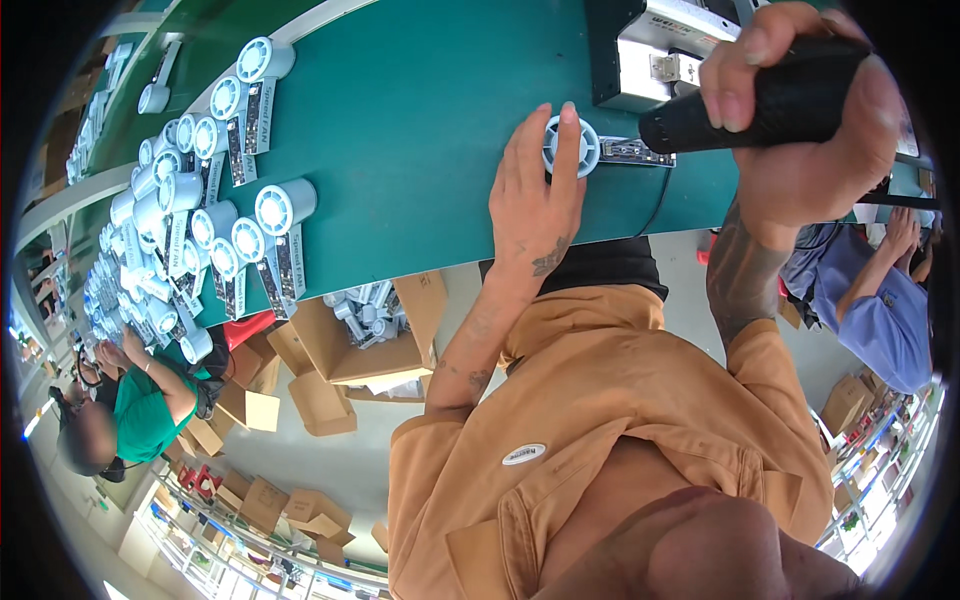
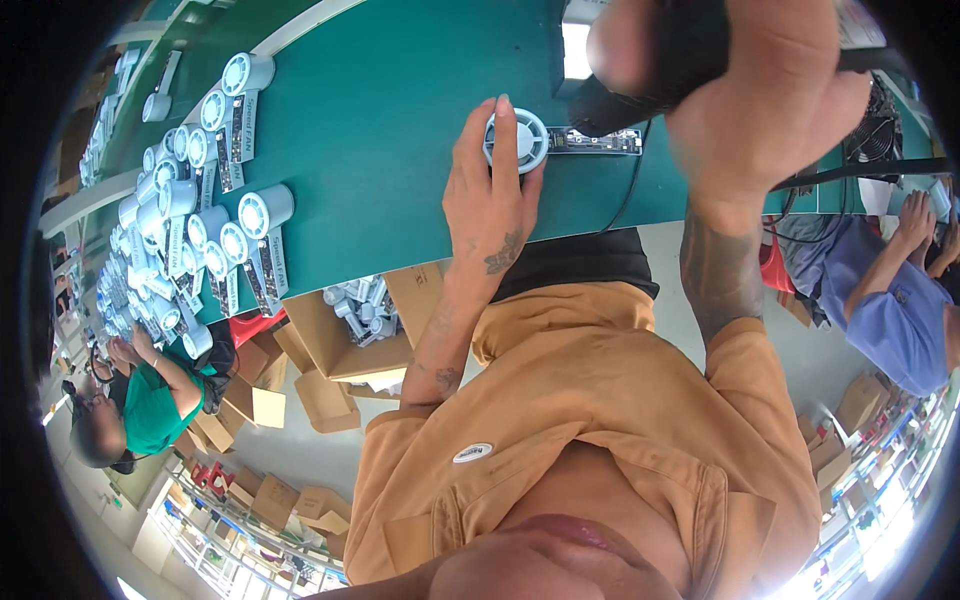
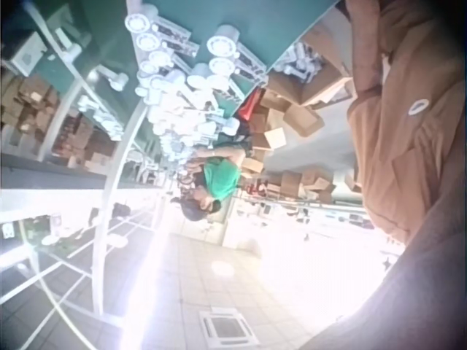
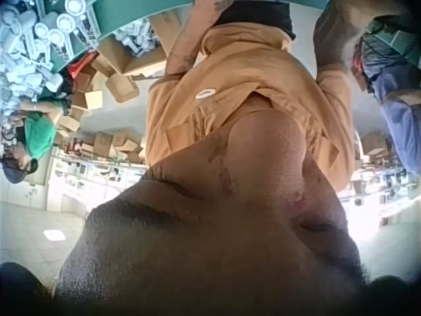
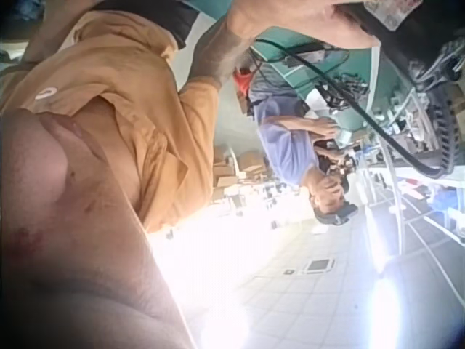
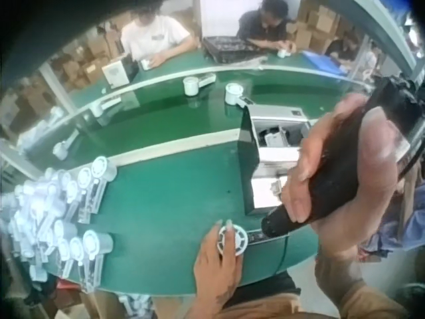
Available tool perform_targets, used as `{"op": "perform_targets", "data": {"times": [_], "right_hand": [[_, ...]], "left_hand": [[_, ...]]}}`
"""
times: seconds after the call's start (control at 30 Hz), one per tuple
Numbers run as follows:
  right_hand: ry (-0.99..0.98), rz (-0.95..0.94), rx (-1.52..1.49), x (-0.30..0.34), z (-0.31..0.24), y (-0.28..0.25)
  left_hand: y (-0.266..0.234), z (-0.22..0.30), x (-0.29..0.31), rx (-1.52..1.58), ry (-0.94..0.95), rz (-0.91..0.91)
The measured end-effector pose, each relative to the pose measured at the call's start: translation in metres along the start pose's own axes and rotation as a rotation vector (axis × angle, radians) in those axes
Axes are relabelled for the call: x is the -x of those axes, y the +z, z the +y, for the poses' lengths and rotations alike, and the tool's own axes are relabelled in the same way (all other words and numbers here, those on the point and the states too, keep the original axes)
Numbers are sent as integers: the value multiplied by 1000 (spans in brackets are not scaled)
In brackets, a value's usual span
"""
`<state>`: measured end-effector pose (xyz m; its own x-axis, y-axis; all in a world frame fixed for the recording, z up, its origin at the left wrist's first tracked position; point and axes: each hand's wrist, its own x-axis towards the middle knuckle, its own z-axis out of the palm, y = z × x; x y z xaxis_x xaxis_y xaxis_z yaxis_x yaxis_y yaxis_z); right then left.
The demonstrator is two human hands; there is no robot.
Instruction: Assemble small electronic cooling fans on a factory production line.
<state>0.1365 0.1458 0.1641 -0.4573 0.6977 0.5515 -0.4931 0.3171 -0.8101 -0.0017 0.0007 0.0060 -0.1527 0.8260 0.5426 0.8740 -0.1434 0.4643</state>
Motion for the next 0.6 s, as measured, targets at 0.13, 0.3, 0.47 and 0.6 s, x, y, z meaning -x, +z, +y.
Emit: {"op": "perform_targets", "data": {"times": [0.13, 0.3, 0.47, 0.6], "right_hand": [[81, 677, 446, -33, -14, 96], [271, 711, 539, -31, -14, 99], [118, 513, 492, -13, 1, 77], [128, 559, 404, -13, -1, 85]], "left_hand": [[-1, 0, -1, 14, -13, -18], [-4, 1, 0, -5, -18, -22], [-3, 2, -1, 0, -21, -16], [0, 2, 0, 26, -40, -13]]}}
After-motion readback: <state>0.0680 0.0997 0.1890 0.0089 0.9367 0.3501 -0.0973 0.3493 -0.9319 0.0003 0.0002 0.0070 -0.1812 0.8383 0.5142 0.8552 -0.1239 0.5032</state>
